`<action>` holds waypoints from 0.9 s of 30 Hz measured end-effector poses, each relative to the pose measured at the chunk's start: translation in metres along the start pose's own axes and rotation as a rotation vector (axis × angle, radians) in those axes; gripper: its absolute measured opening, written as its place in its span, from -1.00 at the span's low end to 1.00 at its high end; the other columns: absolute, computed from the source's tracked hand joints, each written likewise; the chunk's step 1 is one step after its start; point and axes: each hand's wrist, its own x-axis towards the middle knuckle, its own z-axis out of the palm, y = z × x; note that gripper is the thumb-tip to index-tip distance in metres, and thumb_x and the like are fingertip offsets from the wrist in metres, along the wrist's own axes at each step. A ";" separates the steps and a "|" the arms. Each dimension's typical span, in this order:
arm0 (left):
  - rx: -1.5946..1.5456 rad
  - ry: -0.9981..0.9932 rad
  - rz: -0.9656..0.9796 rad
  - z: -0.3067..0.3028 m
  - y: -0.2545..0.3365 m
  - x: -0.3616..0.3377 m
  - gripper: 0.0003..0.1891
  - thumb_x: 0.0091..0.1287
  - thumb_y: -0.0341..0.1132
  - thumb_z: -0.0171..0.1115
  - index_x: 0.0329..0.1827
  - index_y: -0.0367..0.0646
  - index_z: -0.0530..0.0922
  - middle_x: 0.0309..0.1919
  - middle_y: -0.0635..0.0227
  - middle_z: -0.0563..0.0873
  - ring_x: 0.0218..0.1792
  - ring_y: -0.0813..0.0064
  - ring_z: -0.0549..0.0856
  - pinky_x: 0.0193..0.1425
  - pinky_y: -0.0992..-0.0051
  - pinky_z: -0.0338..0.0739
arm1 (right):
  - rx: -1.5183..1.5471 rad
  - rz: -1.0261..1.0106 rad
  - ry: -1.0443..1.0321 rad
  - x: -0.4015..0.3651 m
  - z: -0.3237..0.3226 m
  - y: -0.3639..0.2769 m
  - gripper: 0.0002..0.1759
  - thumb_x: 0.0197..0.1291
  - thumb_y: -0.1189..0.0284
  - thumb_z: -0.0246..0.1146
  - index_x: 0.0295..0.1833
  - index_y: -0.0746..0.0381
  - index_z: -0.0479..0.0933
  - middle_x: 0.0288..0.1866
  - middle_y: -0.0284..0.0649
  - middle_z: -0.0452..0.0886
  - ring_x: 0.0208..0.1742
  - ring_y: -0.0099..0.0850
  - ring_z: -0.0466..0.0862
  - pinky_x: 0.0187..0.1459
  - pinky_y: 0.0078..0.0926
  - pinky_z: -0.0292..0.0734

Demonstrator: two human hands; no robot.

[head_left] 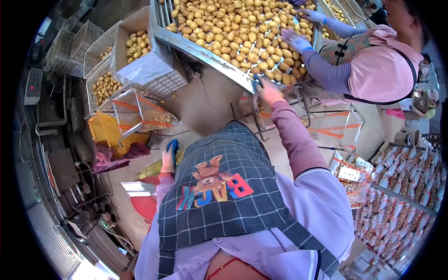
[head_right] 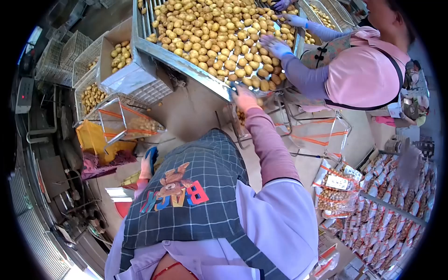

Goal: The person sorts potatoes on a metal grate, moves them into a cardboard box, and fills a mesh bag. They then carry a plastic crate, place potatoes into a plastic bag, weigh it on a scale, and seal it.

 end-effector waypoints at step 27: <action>0.317 -0.258 0.192 0.155 0.290 0.186 -0.68 0.40 -0.46 0.14 0.18 -0.34 0.52 0.03 0.27 0.67 0.00 0.56 0.62 0.13 0.59 0.48 | 0.053 -0.577 -0.098 0.168 0.026 -0.128 -0.56 0.18 0.22 0.19 0.16 0.13 0.51 0.26 -0.12 0.50 0.35 -0.10 0.41 0.45 -0.12 0.15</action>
